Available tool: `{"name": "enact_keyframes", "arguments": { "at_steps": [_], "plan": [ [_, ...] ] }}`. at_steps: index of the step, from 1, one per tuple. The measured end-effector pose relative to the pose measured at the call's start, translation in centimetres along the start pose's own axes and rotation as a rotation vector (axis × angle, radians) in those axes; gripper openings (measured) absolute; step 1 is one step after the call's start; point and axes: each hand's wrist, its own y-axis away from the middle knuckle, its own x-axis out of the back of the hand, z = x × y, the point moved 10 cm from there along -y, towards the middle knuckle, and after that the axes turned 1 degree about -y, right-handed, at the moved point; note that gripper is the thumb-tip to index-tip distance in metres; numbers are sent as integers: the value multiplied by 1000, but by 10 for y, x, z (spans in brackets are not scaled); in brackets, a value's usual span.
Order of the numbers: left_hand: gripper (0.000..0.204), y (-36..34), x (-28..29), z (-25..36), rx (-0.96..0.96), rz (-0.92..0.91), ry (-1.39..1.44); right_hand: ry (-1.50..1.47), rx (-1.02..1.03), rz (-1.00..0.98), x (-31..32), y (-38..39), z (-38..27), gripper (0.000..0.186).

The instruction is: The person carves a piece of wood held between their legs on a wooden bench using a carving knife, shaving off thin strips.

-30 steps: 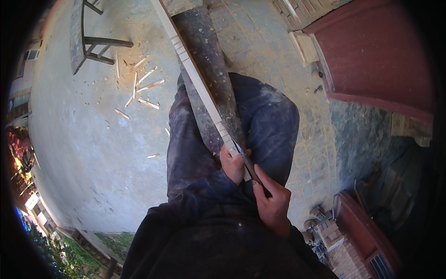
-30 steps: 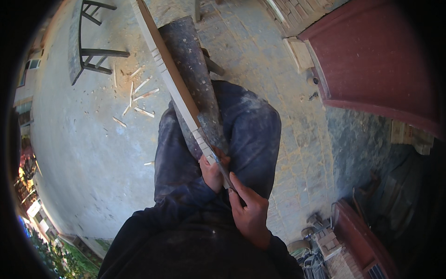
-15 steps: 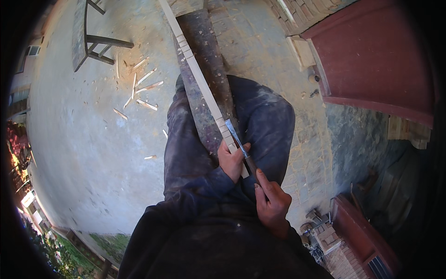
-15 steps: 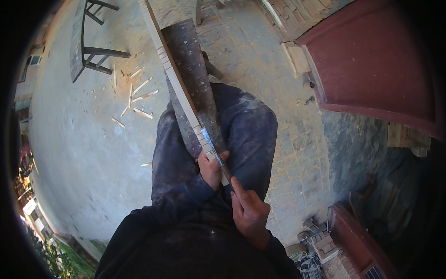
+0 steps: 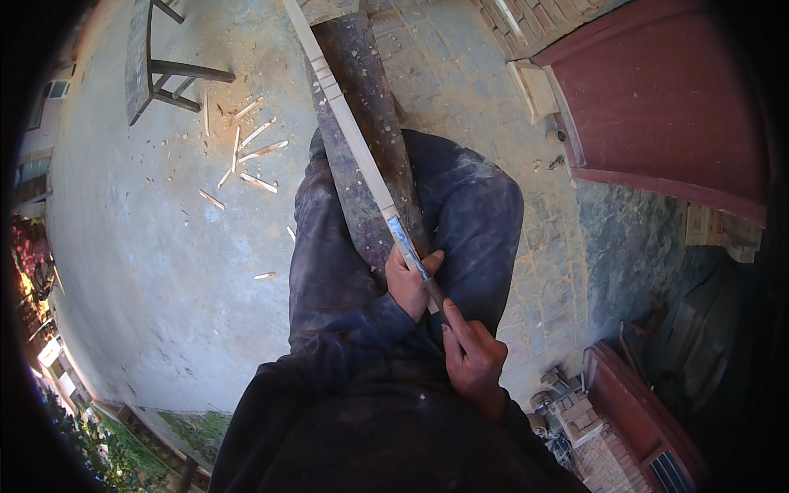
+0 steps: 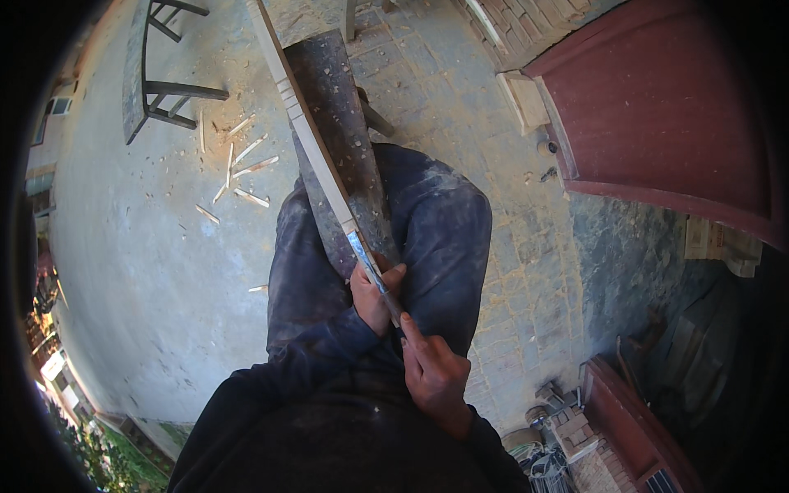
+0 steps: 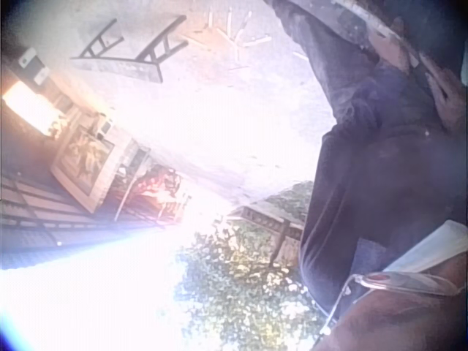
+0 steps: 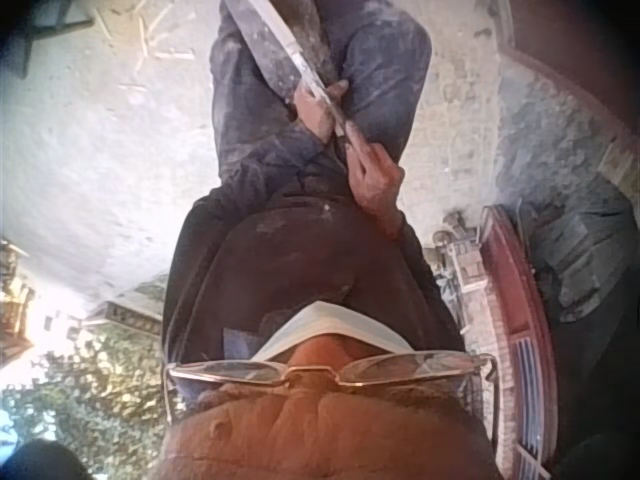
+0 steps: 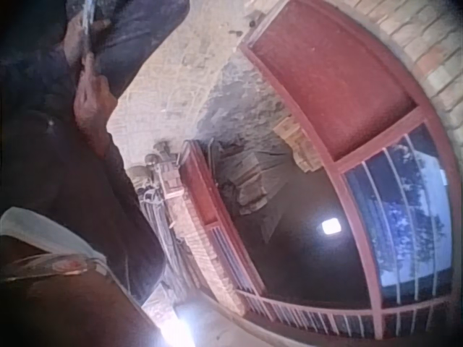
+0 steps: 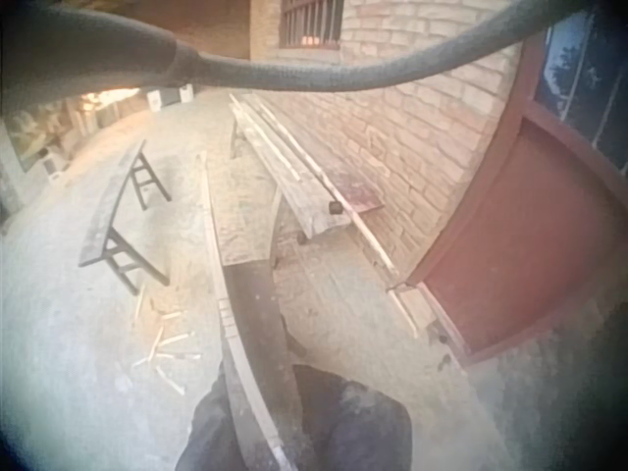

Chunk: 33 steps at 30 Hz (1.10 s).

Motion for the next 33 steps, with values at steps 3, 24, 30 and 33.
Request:
{"name": "enact_keyframes", "arguments": {
  "at_steps": [3,24,30,33],
  "plan": [
    [27,0,-1,4,-17,7,-9,6,8,7,-3,2,3,53],
    [30,4,-4,11,-81,-5,-136,-28,-32,33,-12,4,11,51],
    [29,3,-2,12,-98,3,-124,-49,-37,25,-12,2,11,50],
    [28,3,-2,10,-86,-18,-180,-48,-42,6,-14,-1,10,51]
  ]
}}
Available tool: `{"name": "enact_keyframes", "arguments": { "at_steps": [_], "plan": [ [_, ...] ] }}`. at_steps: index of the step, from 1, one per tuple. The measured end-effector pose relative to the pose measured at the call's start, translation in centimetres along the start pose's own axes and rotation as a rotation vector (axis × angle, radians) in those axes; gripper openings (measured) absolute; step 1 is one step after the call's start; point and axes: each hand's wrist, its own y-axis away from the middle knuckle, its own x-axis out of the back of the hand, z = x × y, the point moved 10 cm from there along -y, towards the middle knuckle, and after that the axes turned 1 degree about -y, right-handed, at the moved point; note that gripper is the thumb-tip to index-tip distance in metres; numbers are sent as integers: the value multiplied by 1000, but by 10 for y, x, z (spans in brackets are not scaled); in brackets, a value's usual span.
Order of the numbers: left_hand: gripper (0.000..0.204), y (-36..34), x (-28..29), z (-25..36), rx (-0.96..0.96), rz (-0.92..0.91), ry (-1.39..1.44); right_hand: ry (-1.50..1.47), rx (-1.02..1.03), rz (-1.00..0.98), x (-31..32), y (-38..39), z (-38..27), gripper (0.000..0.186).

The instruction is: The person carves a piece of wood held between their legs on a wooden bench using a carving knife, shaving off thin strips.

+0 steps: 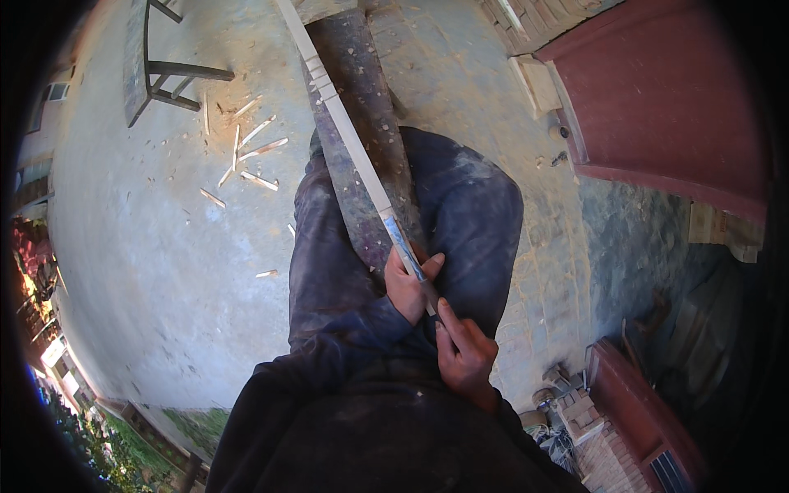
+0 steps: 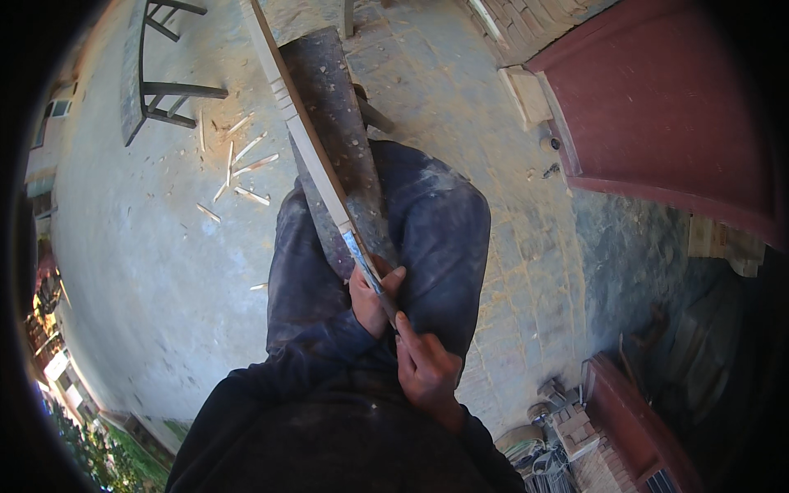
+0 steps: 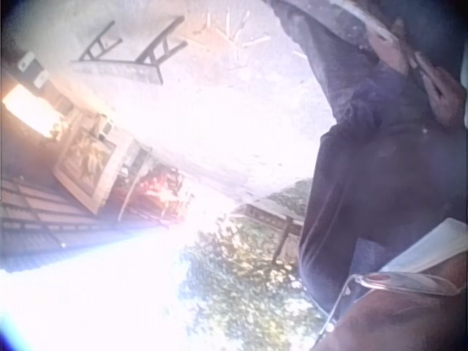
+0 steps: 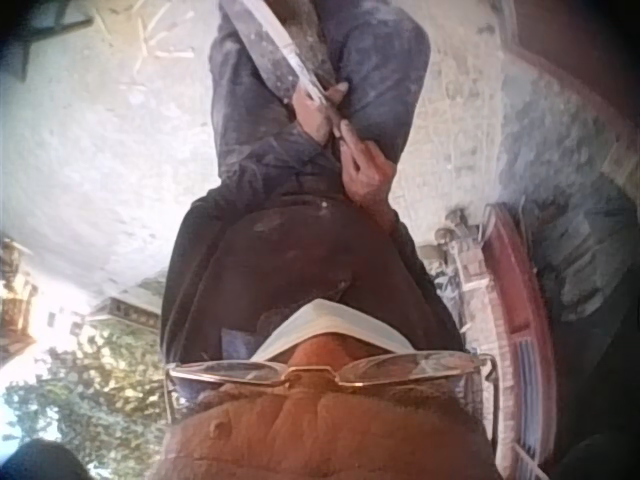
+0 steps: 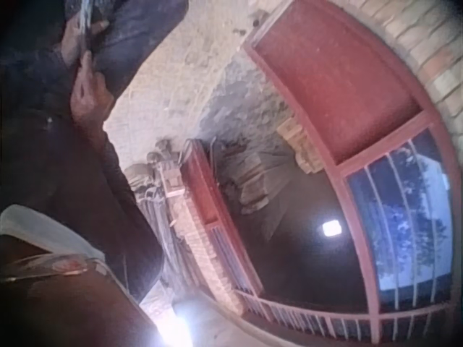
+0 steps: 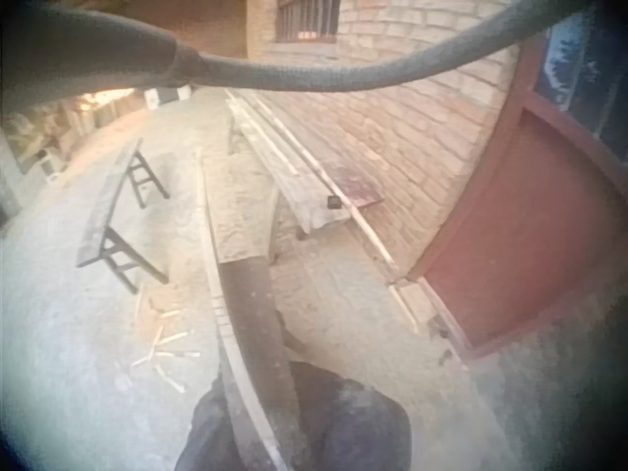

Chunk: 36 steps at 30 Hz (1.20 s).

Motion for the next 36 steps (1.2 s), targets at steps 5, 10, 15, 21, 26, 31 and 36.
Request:
{"name": "enact_keyframes", "arguments": {
  "at_steps": [5,10,15,21,26,31,36],
  "plan": [
    [29,-5,-1,5,-40,14,-6,15,-28,-28,-2,-15,-8,51],
    [24,2,-4,4,9,52,125,27,-2,11,17,-11,-11,52],
    [25,-1,-6,8,-43,53,121,90,27,26,26,2,-9,52],
    [28,0,-1,1,10,46,60,119,70,-2,19,4,-12,51],
    [29,0,-1,2,14,46,58,129,73,-7,16,4,-11,50],
    [29,0,-2,2,7,49,71,133,65,-9,16,2,-14,50],
    [30,-1,0,-6,72,13,91,114,71,-4,15,2,-13,50]
  ]
}}
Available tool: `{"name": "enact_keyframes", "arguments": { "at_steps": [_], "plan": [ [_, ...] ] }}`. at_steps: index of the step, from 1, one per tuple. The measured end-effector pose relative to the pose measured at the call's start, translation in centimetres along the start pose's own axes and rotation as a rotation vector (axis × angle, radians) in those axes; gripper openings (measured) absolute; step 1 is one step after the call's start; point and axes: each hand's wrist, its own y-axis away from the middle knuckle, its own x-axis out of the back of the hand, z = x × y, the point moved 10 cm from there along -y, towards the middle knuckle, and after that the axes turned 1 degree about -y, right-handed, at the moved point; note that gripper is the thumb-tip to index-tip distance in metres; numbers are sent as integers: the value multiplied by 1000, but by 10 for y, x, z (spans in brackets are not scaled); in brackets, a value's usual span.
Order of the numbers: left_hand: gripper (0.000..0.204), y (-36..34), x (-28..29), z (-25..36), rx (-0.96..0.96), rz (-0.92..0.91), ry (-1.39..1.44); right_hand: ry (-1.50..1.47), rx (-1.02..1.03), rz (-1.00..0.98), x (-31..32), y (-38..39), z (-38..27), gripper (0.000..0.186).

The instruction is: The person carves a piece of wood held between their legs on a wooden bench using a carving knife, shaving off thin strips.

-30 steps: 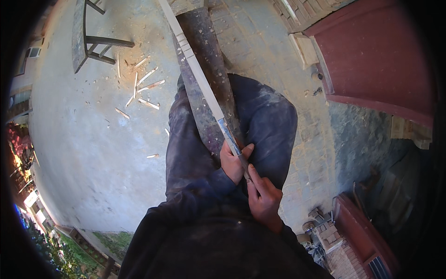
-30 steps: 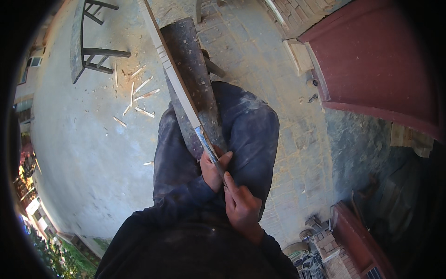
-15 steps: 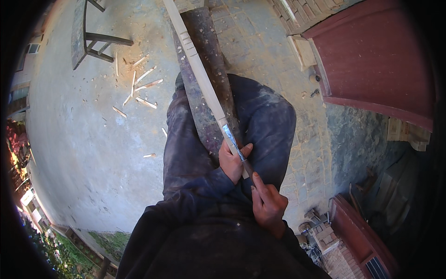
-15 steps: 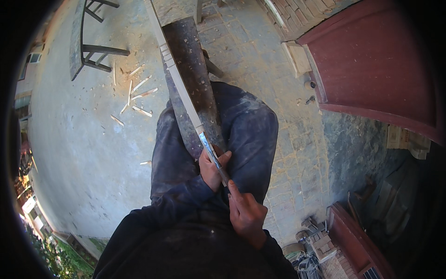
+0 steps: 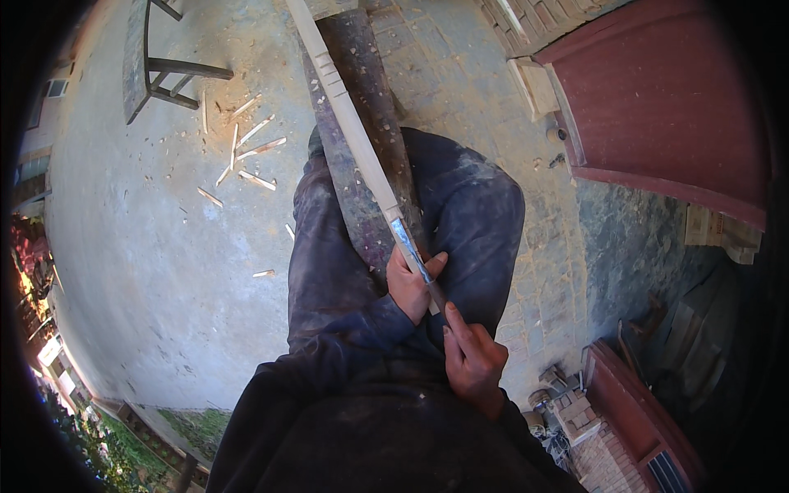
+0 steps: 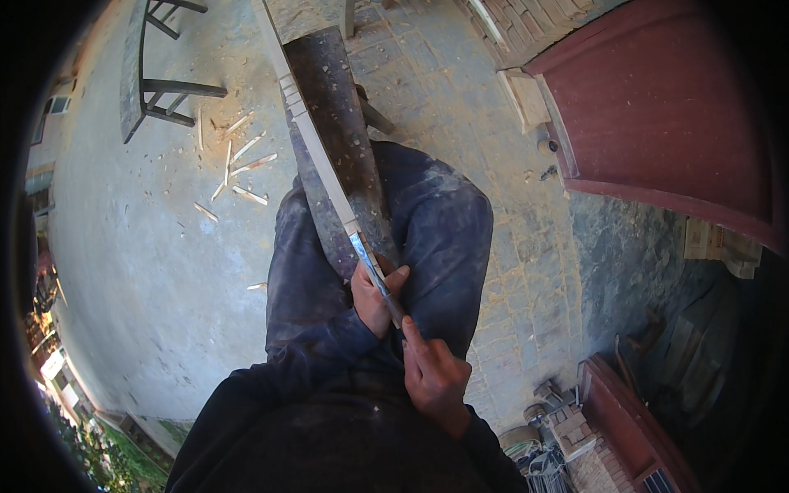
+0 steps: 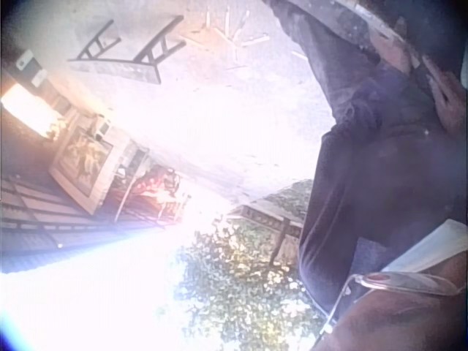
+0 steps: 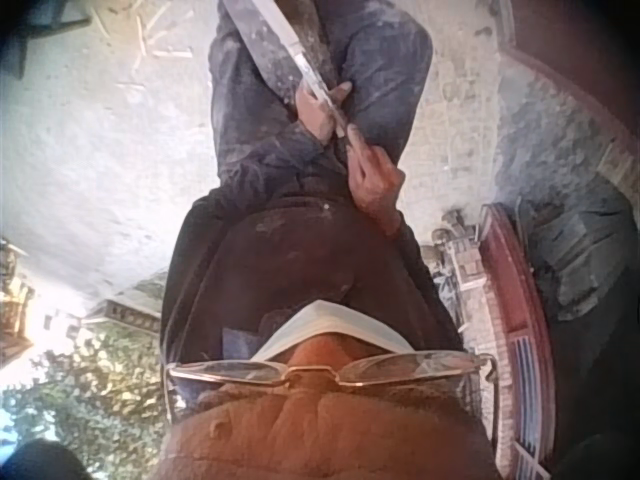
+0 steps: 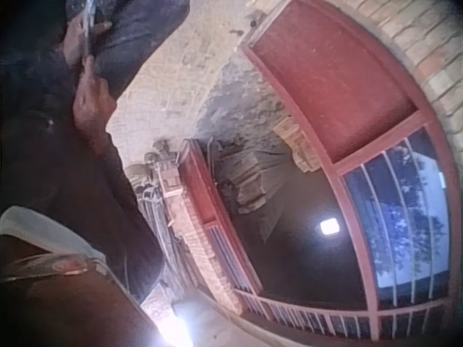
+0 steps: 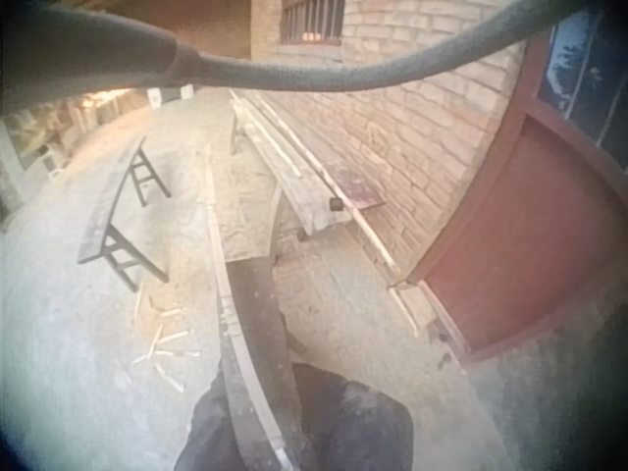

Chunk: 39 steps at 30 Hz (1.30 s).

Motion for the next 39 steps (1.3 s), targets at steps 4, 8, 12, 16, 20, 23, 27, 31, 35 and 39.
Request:
{"name": "enact_keyframes", "arguments": {
  "at_steps": [4,8,12,16,20,23,27,31,35,39],
  "plan": [
    [30,0,1,3,-21,6,-41,-14,-9,6,-3,2,2,50],
    [29,1,0,4,-32,1,-43,-23,-14,18,-7,2,7,51],
    [28,1,0,5,-29,11,-42,-25,-35,22,-8,0,4,53],
    [28,0,1,7,-72,16,-77,-29,-41,16,-7,-2,1,52],
    [28,-1,3,5,-96,25,-113,-31,-45,16,-9,-1,2,52],
    [28,0,1,10,-112,24,-121,-42,-54,19,-11,-4,2,51],
    [28,3,-1,10,-77,19,-201,-29,-47,9,-11,-12,-7,51],
    [22,-1,-2,15,-115,28,-141,-9,-21,-13,-3,-18,-13,52],
    [26,-1,-1,12,-77,26,-109,38,-21,-46,3,-13,-16,53],
    [23,-1,-3,13,-78,20,-109,41,-28,-48,4,-13,-17,53]
  ]
}}
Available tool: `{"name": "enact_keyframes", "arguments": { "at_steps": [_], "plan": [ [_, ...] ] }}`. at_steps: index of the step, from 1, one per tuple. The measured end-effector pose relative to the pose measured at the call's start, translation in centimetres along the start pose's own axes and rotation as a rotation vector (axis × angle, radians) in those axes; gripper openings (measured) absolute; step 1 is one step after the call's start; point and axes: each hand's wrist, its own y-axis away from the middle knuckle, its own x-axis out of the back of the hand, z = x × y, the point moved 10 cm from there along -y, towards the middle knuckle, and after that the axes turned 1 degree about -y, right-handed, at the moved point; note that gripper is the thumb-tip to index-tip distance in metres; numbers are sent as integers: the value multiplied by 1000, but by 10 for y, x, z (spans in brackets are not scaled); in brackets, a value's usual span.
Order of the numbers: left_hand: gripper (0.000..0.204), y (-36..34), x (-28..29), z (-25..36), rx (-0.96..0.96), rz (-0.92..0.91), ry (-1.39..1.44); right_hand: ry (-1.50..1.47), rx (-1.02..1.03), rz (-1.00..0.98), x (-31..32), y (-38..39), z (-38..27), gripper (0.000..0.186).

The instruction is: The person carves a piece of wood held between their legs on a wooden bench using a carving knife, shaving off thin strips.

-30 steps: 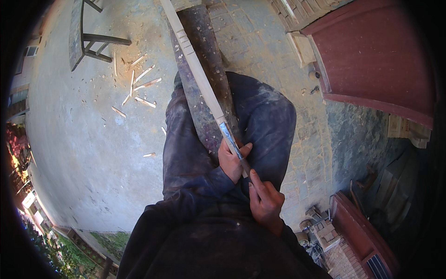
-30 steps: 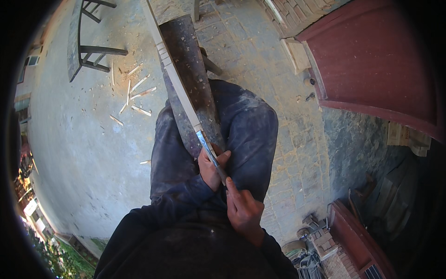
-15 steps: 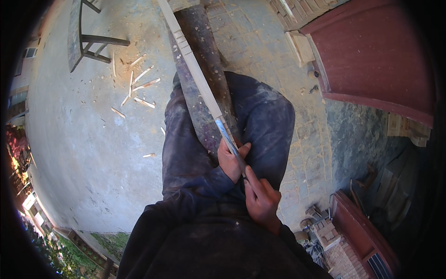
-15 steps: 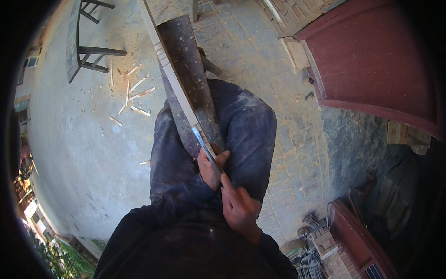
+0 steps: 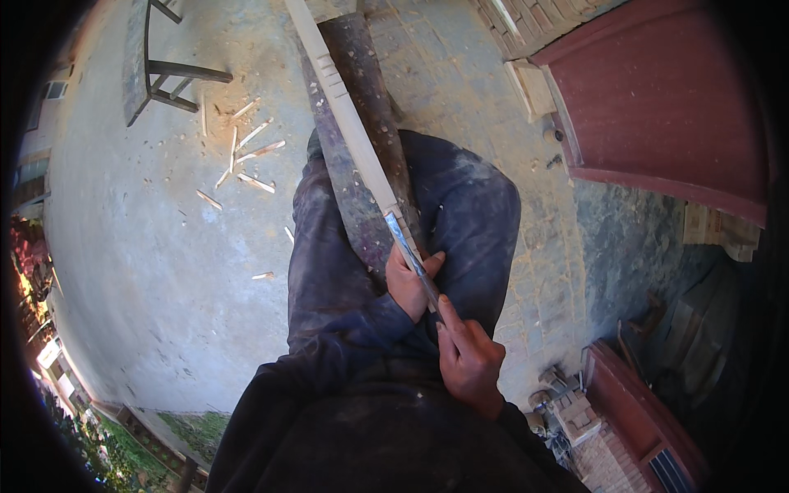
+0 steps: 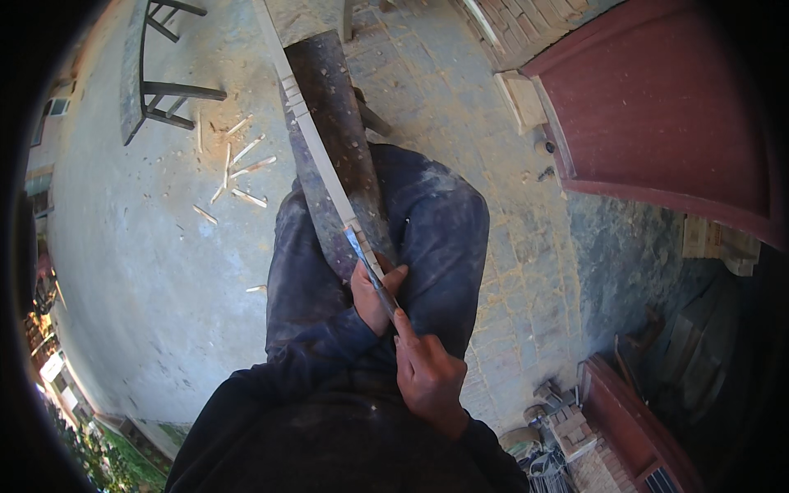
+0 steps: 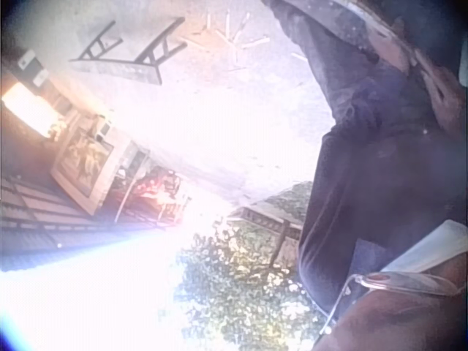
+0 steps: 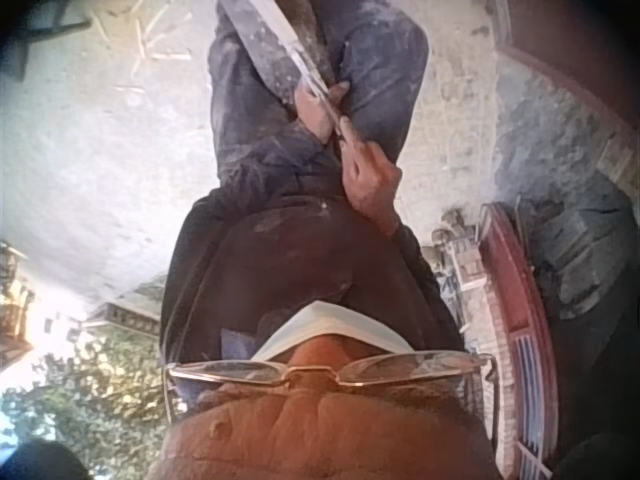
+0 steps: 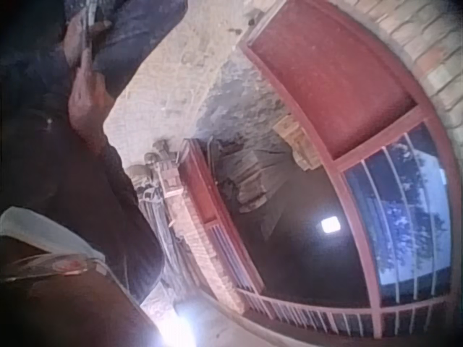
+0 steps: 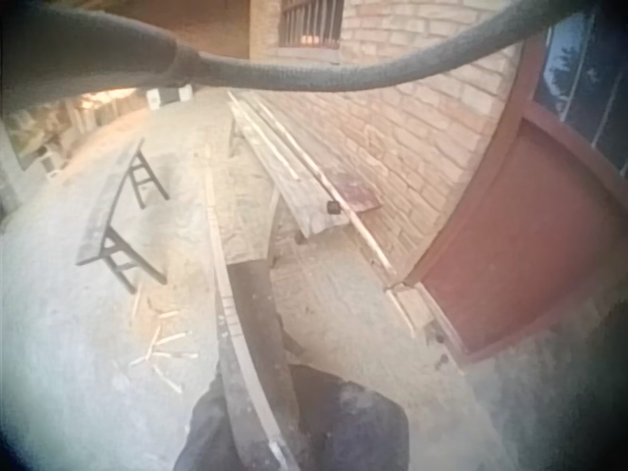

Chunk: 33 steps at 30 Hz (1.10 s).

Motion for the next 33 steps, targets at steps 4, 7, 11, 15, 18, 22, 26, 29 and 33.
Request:
{"name": "enact_keyframes", "arguments": {
  "at_steps": [4,7,11,15,18,22,26,29,33],
  "plan": [
    [23,-1,2,-1,0,3,-25,-13,-9,8,1,-2,-1,52],
    [23,1,1,1,5,15,-28,14,-43,-18,4,-4,-6,52],
    [24,1,1,5,-14,21,-71,45,-55,0,3,-4,-9,54],
    [23,1,-2,10,1,24,-18,25,-77,19,-5,-5,-10,53],
    [27,1,-2,-1,8,-33,-52,3,-87,3,-5,-9,-10,51],
    [23,0,1,-2,-1,-29,79,-101,-53,44,10,-9,-5,52],
    [19,4,2,2,-19,-21,149,-215,-156,133,24,7,14,50],
    [20,5,1,5,-8,-11,137,-292,-120,117,9,10,21,51],
    [22,3,5,-1,-18,-14,116,-303,-189,-7,-7,13,25,45]
  ]
}}
